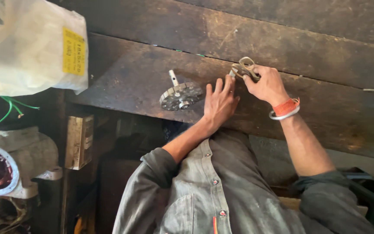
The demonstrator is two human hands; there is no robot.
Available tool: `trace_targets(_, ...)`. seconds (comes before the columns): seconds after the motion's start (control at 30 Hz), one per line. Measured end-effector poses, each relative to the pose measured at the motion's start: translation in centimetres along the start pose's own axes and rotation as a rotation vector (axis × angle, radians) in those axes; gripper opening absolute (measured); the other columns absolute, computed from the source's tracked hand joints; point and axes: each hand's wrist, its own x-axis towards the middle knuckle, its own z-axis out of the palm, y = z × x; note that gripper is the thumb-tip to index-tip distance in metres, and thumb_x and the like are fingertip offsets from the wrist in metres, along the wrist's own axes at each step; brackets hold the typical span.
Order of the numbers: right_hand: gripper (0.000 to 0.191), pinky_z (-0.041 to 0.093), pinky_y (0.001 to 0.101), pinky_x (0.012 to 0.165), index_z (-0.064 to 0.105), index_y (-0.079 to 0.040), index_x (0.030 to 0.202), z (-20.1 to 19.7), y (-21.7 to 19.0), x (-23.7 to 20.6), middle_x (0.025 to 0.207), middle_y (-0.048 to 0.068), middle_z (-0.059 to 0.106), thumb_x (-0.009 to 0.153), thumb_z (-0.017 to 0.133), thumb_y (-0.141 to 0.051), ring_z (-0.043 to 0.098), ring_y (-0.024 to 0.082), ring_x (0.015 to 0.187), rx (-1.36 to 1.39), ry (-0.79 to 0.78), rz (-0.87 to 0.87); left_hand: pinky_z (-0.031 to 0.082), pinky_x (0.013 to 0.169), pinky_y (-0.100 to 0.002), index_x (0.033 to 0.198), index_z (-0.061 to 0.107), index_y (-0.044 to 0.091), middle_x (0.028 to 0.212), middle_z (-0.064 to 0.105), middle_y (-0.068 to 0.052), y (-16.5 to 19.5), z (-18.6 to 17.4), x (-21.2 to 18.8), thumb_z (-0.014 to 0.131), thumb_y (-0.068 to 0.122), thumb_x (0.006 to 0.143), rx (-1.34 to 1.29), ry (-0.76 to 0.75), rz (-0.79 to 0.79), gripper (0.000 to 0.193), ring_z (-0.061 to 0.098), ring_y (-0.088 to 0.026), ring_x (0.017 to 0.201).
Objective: The person repeatedly picks small rectangular metal pieces from a plastic bag, places them into slots on a circular motor rotor, and trims excess material using shears. The person rotates the rotor to access different slots and continues the cycle of inserting and trimming throughout the clip.
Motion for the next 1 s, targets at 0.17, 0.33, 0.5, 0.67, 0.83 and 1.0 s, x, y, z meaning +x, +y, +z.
trace_targets(0.17,0.016,0.058,0.0445,0.077,0.075,-0.008,0.101,0.9,-0.9,-1.5,0.098,0.016,0.073,0.09,0.073,-0.019,0.072,0.037,0.087,0.054,0.118,-0.171,0.043,0.101,-0.057,0.149,0.048,0.003,0.152,0.043,-0.012,0.3,0.2,-0.2,0.067,0.048,0.086,0.069,-0.001,0.011,0.08,0.042,-0.031,0.133)
trace_targets(0.33,0.01,0.054,0.0482,0.064,0.072,-0.014,0.105,2.3,-3.2,-3.7,0.091,0.011,0.065,0.095,0.07,-0.016,0.068,0.038,0.077,-0.175,0.196,-0.095,0.042,0.102,-0.057,0.15,0.051,0.01,0.153,0.041,-0.011,1.2,0.7,-0.2,0.065,0.049,0.088,0.273,0.004,0.011,0.074,0.04,-0.032,0.134)
trace_targets(0.5,0.004,0.052,0.0497,0.06,0.068,-0.015,0.103,2.7,-4.2,-3.4,0.091,0.01,0.061,0.1,0.067,-0.017,0.067,0.038,0.074,-0.273,0.226,-0.051,0.042,0.099,-0.054,0.148,0.053,0.007,0.15,0.04,-0.011,1.8,0.3,-0.1,0.061,0.06,0.083,0.447,-0.142,0.01,0.084,0.04,-0.033,0.129)
trace_targets(0.67,0.01,0.054,0.0489,0.062,0.068,-0.014,0.108,2.1,-4.1,-2.7,0.098,0.009,0.065,0.099,0.066,-0.016,0.067,0.04,0.076,-0.204,0.279,-0.027,0.043,0.097,-0.053,0.15,0.05,0.005,0.147,0.04,-0.011,1.7,-0.4,-0.1,0.061,0.061,0.088,0.386,-0.109,-0.002,0.084,0.04,-0.031,0.128)
trace_targets(0.83,0.012,0.054,0.0492,0.062,0.07,-0.014,0.107,2.1,-4.9,-3.8,0.092,0.011,0.064,0.096,0.067,-0.015,0.067,0.04,0.074,-0.201,0.248,-0.033,0.042,0.094,-0.049,0.151,0.048,0.009,0.147,0.04,-0.01,1.3,-0.1,0.1,0.065,0.054,0.08,0.373,-0.093,0.033,0.086,0.041,-0.031,0.127)
trace_targets(1.0,0.008,0.053,0.0494,0.063,0.07,-0.012,0.104,1.5,-3.2,-2.0,0.093,0.011,0.065,0.097,0.069,-0.016,0.067,0.039,0.075,-0.332,0.237,-0.029,0.043,0.094,-0.047,0.142,0.056,0.006,0.148,0.04,-0.012,1.4,-0.1,0.6,0.069,0.053,0.084,0.256,-0.005,-0.006,0.077,0.041,-0.031,0.13)
